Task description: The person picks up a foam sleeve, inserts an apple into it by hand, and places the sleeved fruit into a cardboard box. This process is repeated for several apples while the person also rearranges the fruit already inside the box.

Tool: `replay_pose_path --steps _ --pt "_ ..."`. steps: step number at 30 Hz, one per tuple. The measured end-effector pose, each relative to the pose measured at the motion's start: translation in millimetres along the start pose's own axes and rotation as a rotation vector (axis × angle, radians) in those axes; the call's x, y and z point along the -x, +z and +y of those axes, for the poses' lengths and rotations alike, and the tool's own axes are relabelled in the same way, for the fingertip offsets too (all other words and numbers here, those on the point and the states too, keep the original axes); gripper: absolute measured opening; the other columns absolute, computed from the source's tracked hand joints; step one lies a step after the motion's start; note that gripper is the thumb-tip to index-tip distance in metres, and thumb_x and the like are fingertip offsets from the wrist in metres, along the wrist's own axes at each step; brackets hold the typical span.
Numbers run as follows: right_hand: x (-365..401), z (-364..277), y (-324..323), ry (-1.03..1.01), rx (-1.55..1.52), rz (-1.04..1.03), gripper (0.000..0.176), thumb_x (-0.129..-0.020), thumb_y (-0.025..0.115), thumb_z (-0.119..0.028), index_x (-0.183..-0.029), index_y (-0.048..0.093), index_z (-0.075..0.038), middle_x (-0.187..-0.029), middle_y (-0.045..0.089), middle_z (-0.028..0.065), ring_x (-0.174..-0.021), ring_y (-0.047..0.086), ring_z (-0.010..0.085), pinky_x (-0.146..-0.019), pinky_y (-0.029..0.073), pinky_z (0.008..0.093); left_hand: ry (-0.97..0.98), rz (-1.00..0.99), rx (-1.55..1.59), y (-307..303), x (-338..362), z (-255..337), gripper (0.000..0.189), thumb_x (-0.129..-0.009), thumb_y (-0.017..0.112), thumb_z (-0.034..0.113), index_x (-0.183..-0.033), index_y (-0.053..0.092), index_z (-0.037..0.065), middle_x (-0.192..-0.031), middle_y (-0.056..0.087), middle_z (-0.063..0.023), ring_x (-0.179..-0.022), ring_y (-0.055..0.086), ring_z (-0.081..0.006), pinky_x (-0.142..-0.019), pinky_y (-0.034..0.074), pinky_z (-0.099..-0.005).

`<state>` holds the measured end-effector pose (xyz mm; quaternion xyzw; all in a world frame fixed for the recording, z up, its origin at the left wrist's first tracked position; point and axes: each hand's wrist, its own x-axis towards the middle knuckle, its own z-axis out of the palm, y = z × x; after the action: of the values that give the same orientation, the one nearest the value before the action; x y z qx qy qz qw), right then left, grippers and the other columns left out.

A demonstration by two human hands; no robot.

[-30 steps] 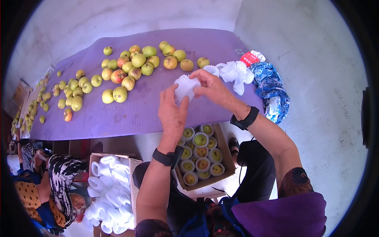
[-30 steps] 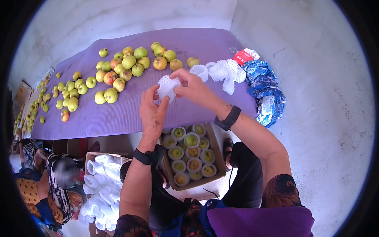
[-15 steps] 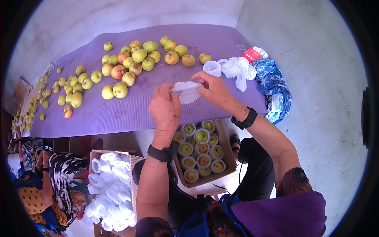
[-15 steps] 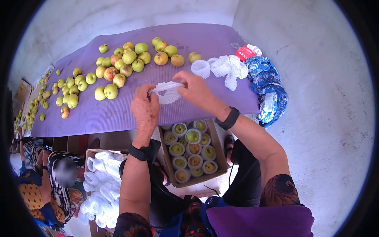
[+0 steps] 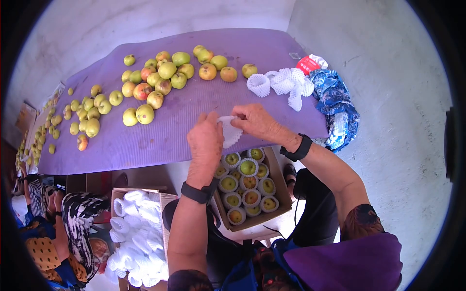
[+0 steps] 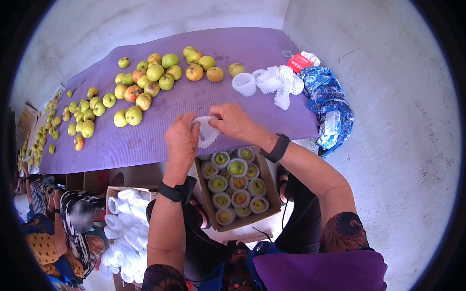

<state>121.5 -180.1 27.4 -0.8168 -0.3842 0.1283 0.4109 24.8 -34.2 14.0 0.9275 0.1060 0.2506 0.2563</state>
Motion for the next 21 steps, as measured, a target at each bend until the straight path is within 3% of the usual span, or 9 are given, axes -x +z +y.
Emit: replay_pose_path --steps 7,9,10,12,13,15,19,21 --pt "-23.7 22.2 -21.9 0.207 -0.126 -0.295 0.025 -0.084 0.064 -0.02 -0.1 0.063 -0.001 -0.073 0.062 0.0064 -0.062 0.061 0.0118 -0.057 0.05 0.0269 -0.009 -0.134 -0.129 3.3 0.5 -8.4 0.01 -0.081 0.065 0.014 -0.085 0.065 0.004 -0.082 0.064 -0.0192 -0.08 0.062 -0.0402 -0.07 0.049 -0.0464" --pt "-38.4 28.3 -30.4 0.104 -0.085 0.065 0.031 -0.082 0.066 -0.023 -0.103 0.063 0.0 -0.081 0.064 0.0103 -0.068 0.063 0.0168 -0.061 0.051 0.0298 -0.022 -0.156 -0.13 -2.7 0.4 -4.3 0.011 -0.082 0.064 0.015 -0.085 0.065 0.004 -0.081 0.064 -0.0197 -0.08 0.062 -0.0401 -0.07 0.049 -0.0465" --pt "-48.9 36.0 -34.1 0.105 -0.088 0.066 0.031 -0.082 0.066 -0.023 -0.103 0.063 0.0 -0.081 0.064 0.0103 -0.068 0.063 0.0168 -0.061 0.051 0.0298 -0.035 -0.176 -0.132 -5.5 0.5 -2.0 0.012 -0.083 0.064 0.015 -0.086 0.065 0.004 -0.08 0.065 -0.0201 -0.08 0.062 -0.0399 -0.07 0.049 -0.0465" --pt "-72.2 52.0 -39.8 -0.093 0.171 0.357 0.036 -0.08 0.064 -0.024 -0.106 0.061 0.0 -0.093 0.067 0.0162 -0.086 0.065 0.0309 -0.079 0.051 0.0388 -0.033 -0.163 -0.13 -6.7 -0.1 -0.1 0.013 -0.083 0.064 0.016 -0.087 0.065 0.004 -0.08 0.065 -0.0198 -0.08 0.063 -0.0397 -0.07 0.049 -0.0468" --pt "-80.7 53.2 -41.9 -0.094 0.168 0.357 0.036 -0.08 0.064 -0.024 -0.106 0.061 0.0 -0.093 0.067 0.0162 -0.086 0.065 0.0309 -0.079 0.051 0.0388 -0.031 -0.145 -0.126 -7.2 -0.8 0.5 0.013 -0.083 0.063 0.017 -0.088 0.065 0.004 -0.079 0.065 -0.0195 -0.08 0.063 -0.0394 -0.07 0.049 -0.047" --pt "-98.3 54.6 -43.6 -0.069 0.326 0.378 0.048 -0.079 0.064 -0.022 -0.12 0.054 0.001 -0.114 0.06 0.0226 -0.109 0.055 0.0373 -0.094 0.044 0.0416 -0.036 -0.111 -0.115 -8.6 -1.9 1.3 0.014 -0.083 0.063 0.018 -0.09 0.064 0.005 -0.079 0.066 -0.0192 -0.08 0.063 -0.0392 -0.069 0.049 -0.047" --pt "-137.4 81.4 -29.6 -0.111 0.379 0.419 0.063 -0.077 0.066 -0.021 -0.131 0.043 0.002 -0.126 0.052 0.0249 -0.119 0.048 0.0363 -0.099 0.04 0.0421 -0.102 -0.07 -0.111 -14.7 -6.0 4.7 0.018 -0.082 0.064 0.021 -0.095 0.063 0.008 -0.077 0.066 -0.0191 -0.078 0.064 -0.0391 -0.068 0.049 -0.0467" --pt "-151.6 89.8 -24.7 -0.065 0.377 0.33 0.071 -0.075 0.068 -0.022 -0.135 0.038 0.002 -0.127 0.049 0.0264 -0.122 0.046 0.0368 -0.1 0.039 0.042 -0.111 -0.051 -0.111 -15.8 -7.6 4.8 0.019 -0.082 0.064 0.021 -0.096 0.063 0.008 -0.077 0.066 -0.0193 -0.077 0.064 -0.0392 -0.067 0.049 -0.0468"
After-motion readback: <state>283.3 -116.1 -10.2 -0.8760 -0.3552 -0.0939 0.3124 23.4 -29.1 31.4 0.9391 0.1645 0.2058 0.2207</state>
